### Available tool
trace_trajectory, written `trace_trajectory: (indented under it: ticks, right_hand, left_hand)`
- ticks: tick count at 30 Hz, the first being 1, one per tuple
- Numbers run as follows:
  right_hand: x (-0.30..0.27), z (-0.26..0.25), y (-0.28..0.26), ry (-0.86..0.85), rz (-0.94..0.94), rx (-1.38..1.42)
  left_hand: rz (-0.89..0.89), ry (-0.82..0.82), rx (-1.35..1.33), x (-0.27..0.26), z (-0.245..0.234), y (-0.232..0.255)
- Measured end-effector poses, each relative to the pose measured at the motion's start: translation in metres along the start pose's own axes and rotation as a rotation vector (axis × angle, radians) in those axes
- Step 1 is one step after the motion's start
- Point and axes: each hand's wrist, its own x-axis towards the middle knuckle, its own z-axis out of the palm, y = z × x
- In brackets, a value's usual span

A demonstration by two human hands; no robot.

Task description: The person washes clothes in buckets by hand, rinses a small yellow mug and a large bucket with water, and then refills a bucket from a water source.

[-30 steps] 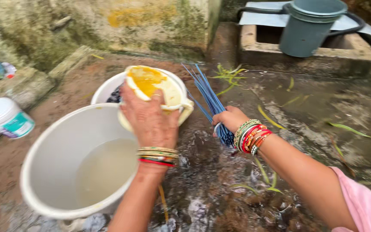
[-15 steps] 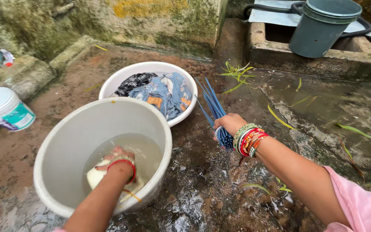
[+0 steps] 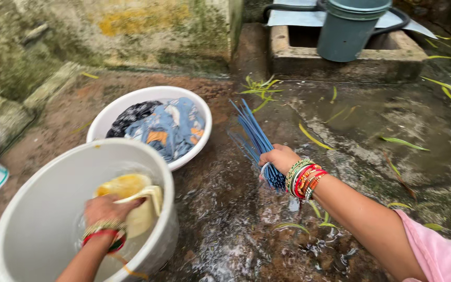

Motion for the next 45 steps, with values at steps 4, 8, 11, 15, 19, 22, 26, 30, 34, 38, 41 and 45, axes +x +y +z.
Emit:
trace_trajectory:
  ticks: [4,8,11,15,19,22,26,30,34,38,41,45]
  right_hand:
    - [0.009,-0.033,0.010,-0.090,-0.102,0.049]
    - [0.003,-0.064,0.009,-0.070,-0.073,0.070]
    - [-0.011,-0.095,0.009,-0.072,-0.119,0.052]
    - [-0.035,-0.152,0.012,-0.067,-0.172,0.055]
    - [-0.065,-0.226,0.031,0.023,-0.235,0.001]
    - [-0.091,-0.291,0.064,0.167,-0.323,-0.121]
    - [-0.136,-0.390,0.113,0.432,-0.338,-0.223]
    - [-0.193,-0.486,0.185,0.634,-0.131,-0.135]
    - [-0.239,-0.583,0.286,1.007,0.122,-0.223]
    - [-0.272,-0.644,0.378,1.195,0.248,-0.089]
    - [-0.295,-0.668,0.424,1.316,0.352,-0.002]
    - [-0.319,-0.679,0.431,1.413,0.420,0.005]
  left_hand:
    - [0.099,0.428,-0.220,-0.047,-0.046,0.004]
    - [0.430,0.752,-0.562,-0.081,-0.107,0.041]
    - [0.426,0.774,-0.410,-0.106,-0.152,0.088]
    - [0.471,0.757,-0.356,-0.137,-0.171,0.163]
    - [0.652,0.700,-0.525,-0.170,-0.152,0.264]
    - [0.760,0.499,-0.657,-0.213,-0.130,0.351]
    - [1.005,0.395,-0.815,-0.281,-0.095,0.475]
    - [1.117,-0.023,-1.153,-0.361,-0.037,0.599]
    - [1.203,0.024,-0.798,-0.471,0.017,0.754]
    - [1.372,0.053,-0.701,-0.614,0.031,0.885]
    - [1.540,0.168,-0.360,-0.720,0.018,0.958]
    - [1.489,0.339,-0.426,-0.755,0.024,1.013]
